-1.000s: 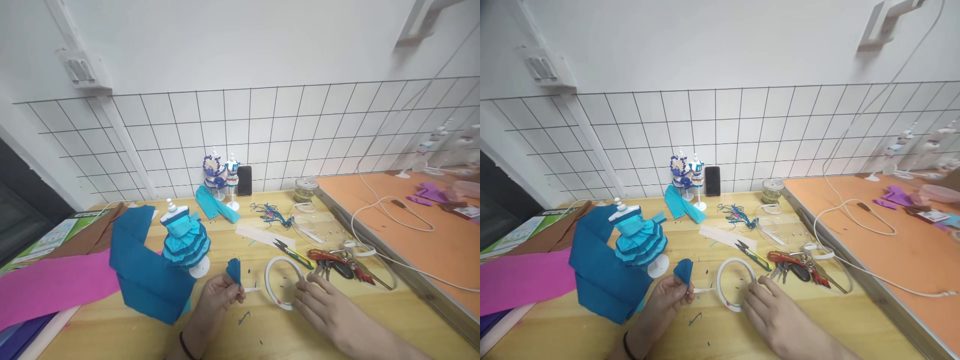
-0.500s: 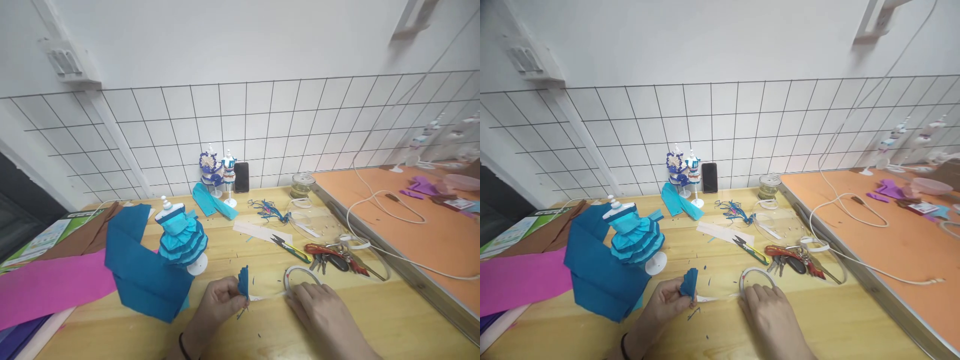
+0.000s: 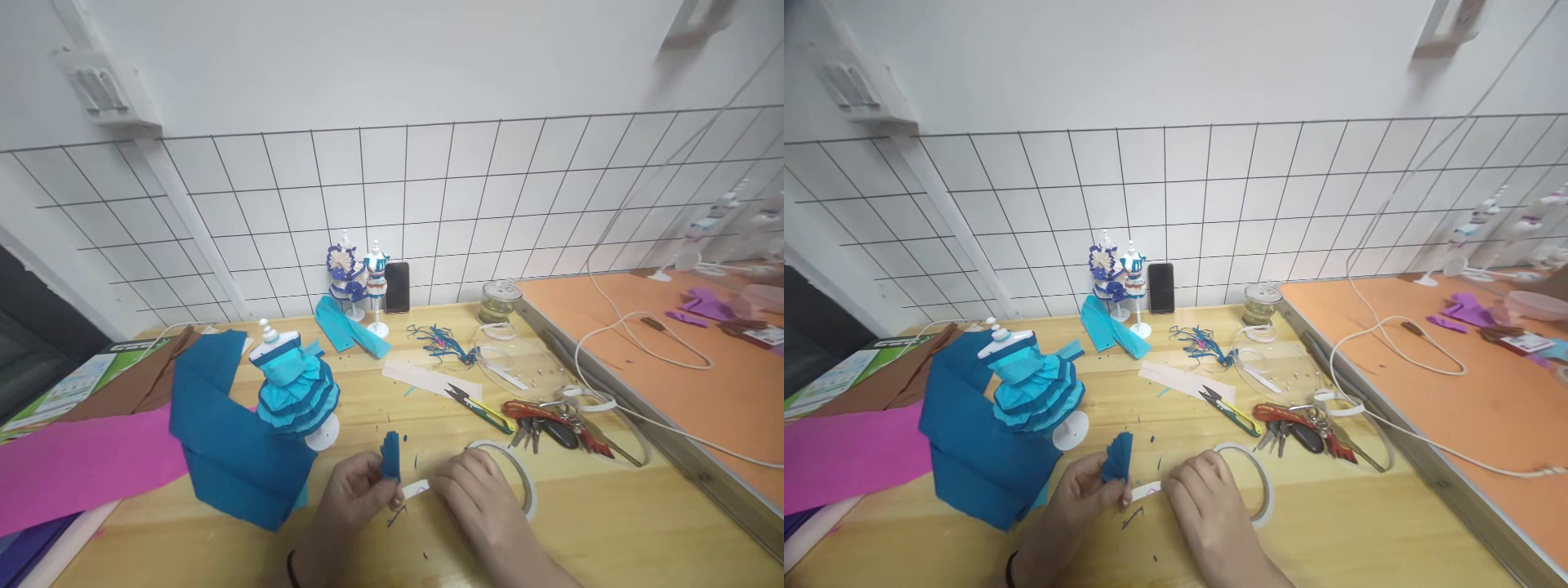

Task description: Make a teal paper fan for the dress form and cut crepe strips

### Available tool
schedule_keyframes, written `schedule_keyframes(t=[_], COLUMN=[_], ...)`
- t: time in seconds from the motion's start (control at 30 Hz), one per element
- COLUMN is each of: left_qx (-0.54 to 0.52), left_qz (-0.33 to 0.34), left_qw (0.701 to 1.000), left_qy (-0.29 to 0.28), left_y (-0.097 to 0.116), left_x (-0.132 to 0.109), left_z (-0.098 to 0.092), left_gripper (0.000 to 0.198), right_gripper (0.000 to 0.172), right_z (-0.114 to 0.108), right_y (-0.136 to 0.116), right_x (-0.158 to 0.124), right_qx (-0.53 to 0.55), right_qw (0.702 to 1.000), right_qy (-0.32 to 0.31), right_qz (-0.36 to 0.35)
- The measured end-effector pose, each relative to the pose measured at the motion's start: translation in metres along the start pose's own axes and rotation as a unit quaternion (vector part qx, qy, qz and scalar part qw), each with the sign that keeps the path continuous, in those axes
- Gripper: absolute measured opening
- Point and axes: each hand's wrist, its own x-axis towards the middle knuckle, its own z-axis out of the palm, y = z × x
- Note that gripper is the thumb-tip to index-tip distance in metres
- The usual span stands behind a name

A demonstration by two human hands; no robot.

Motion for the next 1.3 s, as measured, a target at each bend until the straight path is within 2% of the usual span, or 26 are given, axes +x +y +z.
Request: schedule_keyframes(t=[0.13, 0.2, 0.37, 0.7, 0.93, 1.07, 1.17, 1.3], left_qx=[-0.005, 0.005, 0.030, -0.020, -0.080, -0.058, -0.039, 0.001], left_qz=[-0.004, -0.014, -0.026, -0.050, -0.027, -0.038, -0.052, -0.087], left_qw=[0.995, 0.992, 0.993, 0.998, 0.995, 0.995, 0.993, 0.986], left_qy=[0.101, 0.125, 0.112, 0.023, 0.046, 0.068, 0.098, 0.140], left_y=[-0.004, -0.005, -0.004, -0.003, -0.003, -0.007, -0.010, -0.012], left_x=[0.006, 0.009, 0.008, -0.003, -0.003, -0.002, 0.002, 0.005], left_z=[-0.003, -0.002, 0.006, 0.018, 0.017, 0.014, 0.013, 0.015], left_gripper=[0.026, 0.027, 0.026, 0.027, 0.025, 0.028, 0.031, 0.033], right_gripper=[0.037, 0.039, 0.038, 0.039, 0.035, 0.022, 0.016, 0.015], right_z=[-0.004, -0.005, -0.009, -0.006, -0.004, -0.005, -0.004, 0.003], right_y=[0.003, 0.001, -0.005, -0.004, -0.006, -0.010, -0.012, -0.012], right_x=[-0.003, -0.002, 0.002, 0.000, 0.002, 0.007, 0.008, 0.004], right_qx=[-0.022, -0.023, -0.032, -0.034, -0.006, 0.026, 0.058, 0.155], right_qw=[0.999, 0.999, 0.998, 0.998, 0.999, 0.999, 0.998, 0.986], right_qy=[0.015, 0.012, -0.001, 0.005, -0.004, -0.021, -0.018, -0.022], right_qz=[-0.025, -0.031, -0.059, -0.050, -0.039, -0.032, -0.008, 0.053])
